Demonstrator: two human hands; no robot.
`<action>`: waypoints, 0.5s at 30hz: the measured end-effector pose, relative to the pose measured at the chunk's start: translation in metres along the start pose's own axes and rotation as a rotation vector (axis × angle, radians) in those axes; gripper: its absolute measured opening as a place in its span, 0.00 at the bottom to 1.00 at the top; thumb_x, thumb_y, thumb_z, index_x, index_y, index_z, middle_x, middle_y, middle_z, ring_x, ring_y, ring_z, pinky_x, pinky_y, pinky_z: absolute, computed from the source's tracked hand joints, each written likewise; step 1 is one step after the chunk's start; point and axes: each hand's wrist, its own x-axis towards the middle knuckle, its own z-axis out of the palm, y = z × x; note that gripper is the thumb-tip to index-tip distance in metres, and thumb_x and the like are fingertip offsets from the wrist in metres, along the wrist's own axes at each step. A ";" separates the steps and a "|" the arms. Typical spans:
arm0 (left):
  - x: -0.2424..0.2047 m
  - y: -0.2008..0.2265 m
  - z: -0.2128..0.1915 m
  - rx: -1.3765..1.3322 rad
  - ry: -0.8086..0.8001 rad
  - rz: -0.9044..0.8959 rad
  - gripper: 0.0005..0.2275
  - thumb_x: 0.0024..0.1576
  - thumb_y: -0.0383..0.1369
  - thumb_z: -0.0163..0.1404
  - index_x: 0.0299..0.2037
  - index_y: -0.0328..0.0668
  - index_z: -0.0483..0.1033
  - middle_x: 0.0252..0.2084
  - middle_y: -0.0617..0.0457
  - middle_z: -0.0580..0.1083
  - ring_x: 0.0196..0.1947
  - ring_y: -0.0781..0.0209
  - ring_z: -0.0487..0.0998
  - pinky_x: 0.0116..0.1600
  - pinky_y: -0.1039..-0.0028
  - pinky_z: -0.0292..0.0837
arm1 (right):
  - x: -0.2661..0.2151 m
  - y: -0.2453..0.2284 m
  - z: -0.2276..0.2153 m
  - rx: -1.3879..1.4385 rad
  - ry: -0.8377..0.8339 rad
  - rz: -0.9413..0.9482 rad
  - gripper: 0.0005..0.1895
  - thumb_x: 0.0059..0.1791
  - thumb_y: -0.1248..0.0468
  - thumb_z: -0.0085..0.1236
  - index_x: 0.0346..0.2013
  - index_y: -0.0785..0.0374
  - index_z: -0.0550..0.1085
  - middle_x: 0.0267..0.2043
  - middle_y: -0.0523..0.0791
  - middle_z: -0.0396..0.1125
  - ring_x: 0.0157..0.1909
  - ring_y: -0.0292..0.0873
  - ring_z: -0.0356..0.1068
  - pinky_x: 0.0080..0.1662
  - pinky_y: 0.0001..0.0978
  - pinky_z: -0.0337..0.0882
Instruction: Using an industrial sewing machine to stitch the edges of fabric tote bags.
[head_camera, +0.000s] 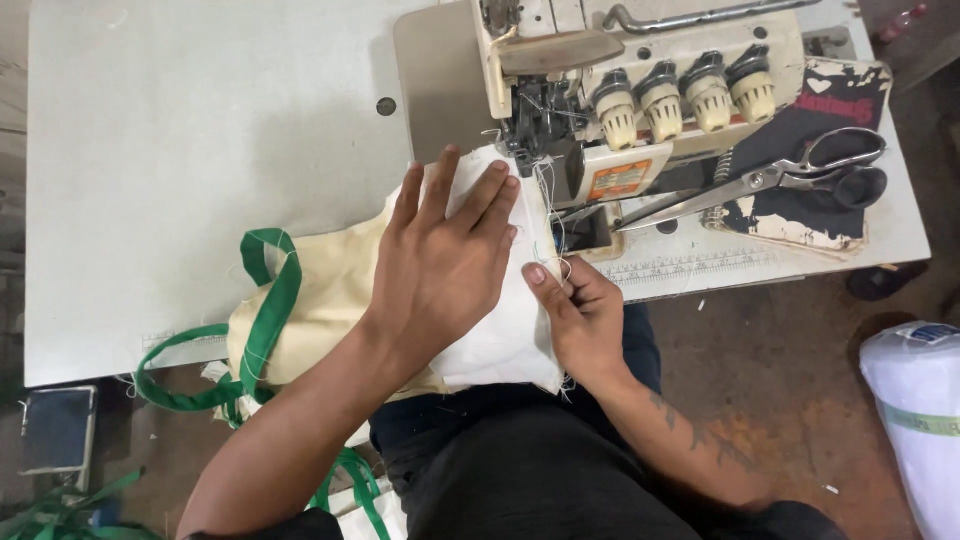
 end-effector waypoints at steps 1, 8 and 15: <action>0.000 0.000 0.001 0.022 0.008 0.002 0.15 0.63 0.37 0.57 0.57 0.46 0.88 0.59 0.51 0.84 0.66 0.35 0.78 0.69 0.40 0.73 | 0.000 0.005 -0.002 0.002 0.001 -0.005 0.12 0.59 0.64 0.63 0.32 0.66 0.79 0.17 0.46 0.71 0.23 0.37 0.74 0.31 0.26 0.73; 0.011 -0.008 0.008 0.001 -0.028 -0.066 0.15 0.63 0.37 0.57 0.57 0.47 0.88 0.60 0.52 0.83 0.65 0.32 0.78 0.65 0.35 0.74 | 0.014 -0.050 0.018 0.059 -0.057 0.084 0.13 0.60 0.59 0.60 0.39 0.67 0.81 0.25 0.49 0.76 0.29 0.43 0.79 0.36 0.33 0.78; 0.029 -0.018 0.009 -0.003 -0.257 -0.124 0.17 0.67 0.39 0.50 0.64 0.49 0.83 0.68 0.54 0.78 0.72 0.30 0.70 0.68 0.31 0.68 | 0.015 0.020 -0.004 0.036 -0.093 0.156 0.16 0.62 0.59 0.56 0.37 0.67 0.79 0.24 0.49 0.74 0.26 0.40 0.74 0.37 0.31 0.76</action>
